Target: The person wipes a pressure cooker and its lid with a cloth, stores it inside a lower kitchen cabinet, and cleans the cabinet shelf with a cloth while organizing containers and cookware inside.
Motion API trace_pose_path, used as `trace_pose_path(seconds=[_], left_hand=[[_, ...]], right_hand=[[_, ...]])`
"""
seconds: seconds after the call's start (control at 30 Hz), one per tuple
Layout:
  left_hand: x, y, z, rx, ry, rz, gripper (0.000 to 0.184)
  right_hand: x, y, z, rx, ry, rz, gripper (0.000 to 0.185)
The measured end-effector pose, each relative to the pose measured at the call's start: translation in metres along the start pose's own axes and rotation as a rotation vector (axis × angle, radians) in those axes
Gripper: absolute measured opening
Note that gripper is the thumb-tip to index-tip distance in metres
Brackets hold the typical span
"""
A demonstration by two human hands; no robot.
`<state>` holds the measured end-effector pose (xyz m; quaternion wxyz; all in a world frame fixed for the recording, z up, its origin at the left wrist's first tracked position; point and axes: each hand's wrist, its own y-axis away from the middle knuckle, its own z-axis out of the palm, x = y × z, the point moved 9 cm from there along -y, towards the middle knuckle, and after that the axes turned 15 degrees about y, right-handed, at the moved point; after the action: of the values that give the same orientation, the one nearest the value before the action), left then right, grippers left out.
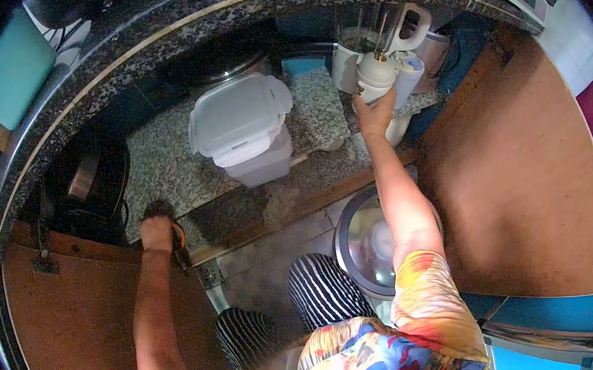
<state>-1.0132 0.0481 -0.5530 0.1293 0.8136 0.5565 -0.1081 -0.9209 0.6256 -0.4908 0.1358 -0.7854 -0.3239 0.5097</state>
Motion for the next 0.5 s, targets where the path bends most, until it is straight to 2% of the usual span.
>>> trace_pose_path(seconds=[0.27, 0.37, 0.4, 0.43, 0.47, 0.5], left_hand=[[0.000, -0.001, 0.001, 0.011, 0.004, -0.041, 0.016], [0.002, 0.002, -0.004, 0.012, 0.037, -0.011, 0.014], [0.005, 0.006, -0.011, 0.008, 0.057, 0.001, 0.013], [0.014, 0.012, -0.027, -0.028, 0.111, 0.019, 0.013], [0.018, 0.015, -0.042, -0.064, 0.167, 0.020, 0.012], [0.016, 0.010, -0.024, -0.123, 0.169, 0.051, 0.011]], right_hand=[[0.006, -0.003, 0.009, -0.018, -0.024, -0.020, 0.081], [0.016, -0.004, 0.015, 0.052, 0.072, 0.010, 0.074], [0.006, -0.003, 0.008, 0.051, 0.084, -0.042, 0.076], [0.028, -0.004, 0.020, 0.103, 0.148, -0.097, 0.078], [0.024, -0.004, 0.018, 0.021, 0.260, -0.056, 0.080], [0.053, -0.006, 0.032, 0.029, 0.247, -0.035, 0.082]])
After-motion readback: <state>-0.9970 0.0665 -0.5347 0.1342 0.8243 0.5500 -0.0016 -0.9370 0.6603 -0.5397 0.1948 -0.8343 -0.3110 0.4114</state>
